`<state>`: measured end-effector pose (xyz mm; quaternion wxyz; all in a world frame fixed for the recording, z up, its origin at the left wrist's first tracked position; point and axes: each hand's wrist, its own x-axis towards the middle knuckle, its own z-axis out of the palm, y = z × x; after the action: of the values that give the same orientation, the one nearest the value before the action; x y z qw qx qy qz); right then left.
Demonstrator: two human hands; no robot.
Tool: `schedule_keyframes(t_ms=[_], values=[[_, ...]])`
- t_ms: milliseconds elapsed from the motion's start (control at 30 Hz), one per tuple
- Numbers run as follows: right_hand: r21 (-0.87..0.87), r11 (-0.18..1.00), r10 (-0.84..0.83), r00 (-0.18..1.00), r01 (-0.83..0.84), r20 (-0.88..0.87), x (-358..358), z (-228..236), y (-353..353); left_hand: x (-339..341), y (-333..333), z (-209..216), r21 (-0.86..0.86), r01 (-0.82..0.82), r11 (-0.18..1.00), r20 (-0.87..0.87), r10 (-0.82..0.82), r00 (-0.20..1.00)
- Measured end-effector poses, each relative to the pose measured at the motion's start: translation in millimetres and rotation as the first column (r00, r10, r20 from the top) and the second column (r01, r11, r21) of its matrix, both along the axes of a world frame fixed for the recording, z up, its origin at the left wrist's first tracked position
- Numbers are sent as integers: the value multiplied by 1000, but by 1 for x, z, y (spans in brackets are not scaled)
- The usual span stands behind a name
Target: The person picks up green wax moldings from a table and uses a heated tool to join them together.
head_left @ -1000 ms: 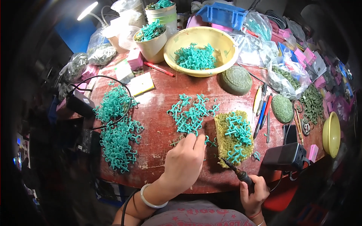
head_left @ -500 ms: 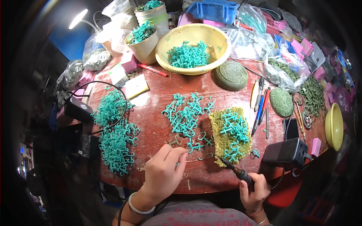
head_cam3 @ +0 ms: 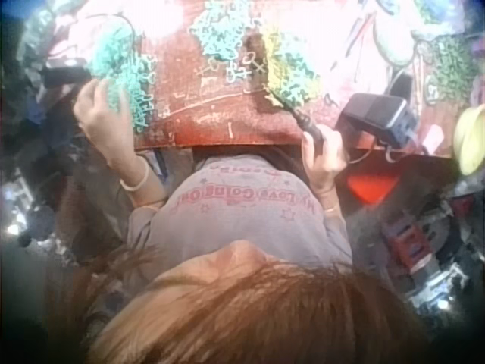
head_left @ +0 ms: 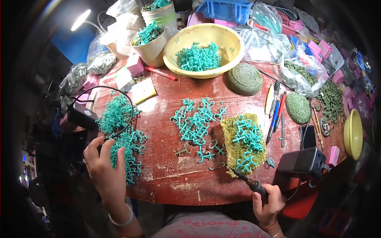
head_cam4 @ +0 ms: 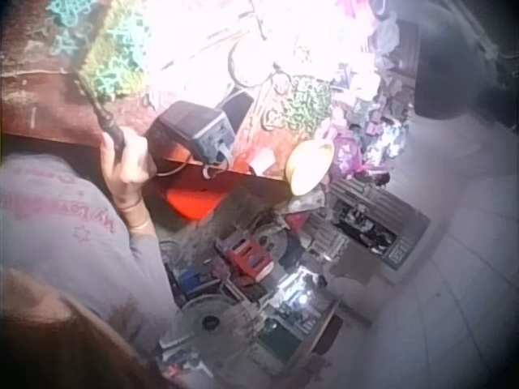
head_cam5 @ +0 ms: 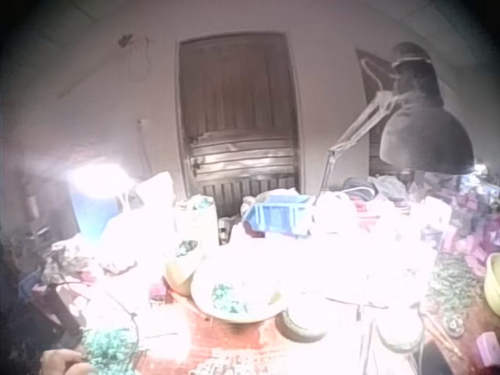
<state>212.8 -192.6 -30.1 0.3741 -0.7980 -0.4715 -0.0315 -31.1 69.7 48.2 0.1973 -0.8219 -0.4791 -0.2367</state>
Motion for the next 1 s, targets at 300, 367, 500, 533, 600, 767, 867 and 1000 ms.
schedule_keyframes(t_ms=[300, 367, 500, 533, 600, 767, 867, 1000], values=[[22, 1000, 0, 1000, 0, 6, 1, -4, -2, 107, -53, -43, -368, 678, 637, 329, -593, 735], [37, 999, 7, 1000, -7, 2, 0, -3, -2, 113, -55, -49, -393, 661, 639, 266, -609, 747], [24, 1000, 12, 1000, -12, 21, 3, -1, -3, 117, -55, -49, -417, 593, 689, 67, -627, 776], [27, 999, 26, 999, -28, 47, 4, -1, -2, 117, -55, -48, -419, 595, 685, 41, -641, 766], [36, 999, 29, 999, -30, 34, 5, 0, -1, 116, -55, -48, -417, 602, 681, 26, -653, 757], [37, 999, 38, 999, -40, 30, 5, 1, 0, 112, -53, -43, -411, 614, 674, 16, -668, 744], [40, 999, 30, 998, -32, 46, 4, 0, 0, 111, -52, -34, -473, 581, 663, -67, -684, 726], [30, 999, 25, 997, -27, 68, 3, -1, -1, 109, -51, -30, -471, 567, 676, -99, -679, 727]])
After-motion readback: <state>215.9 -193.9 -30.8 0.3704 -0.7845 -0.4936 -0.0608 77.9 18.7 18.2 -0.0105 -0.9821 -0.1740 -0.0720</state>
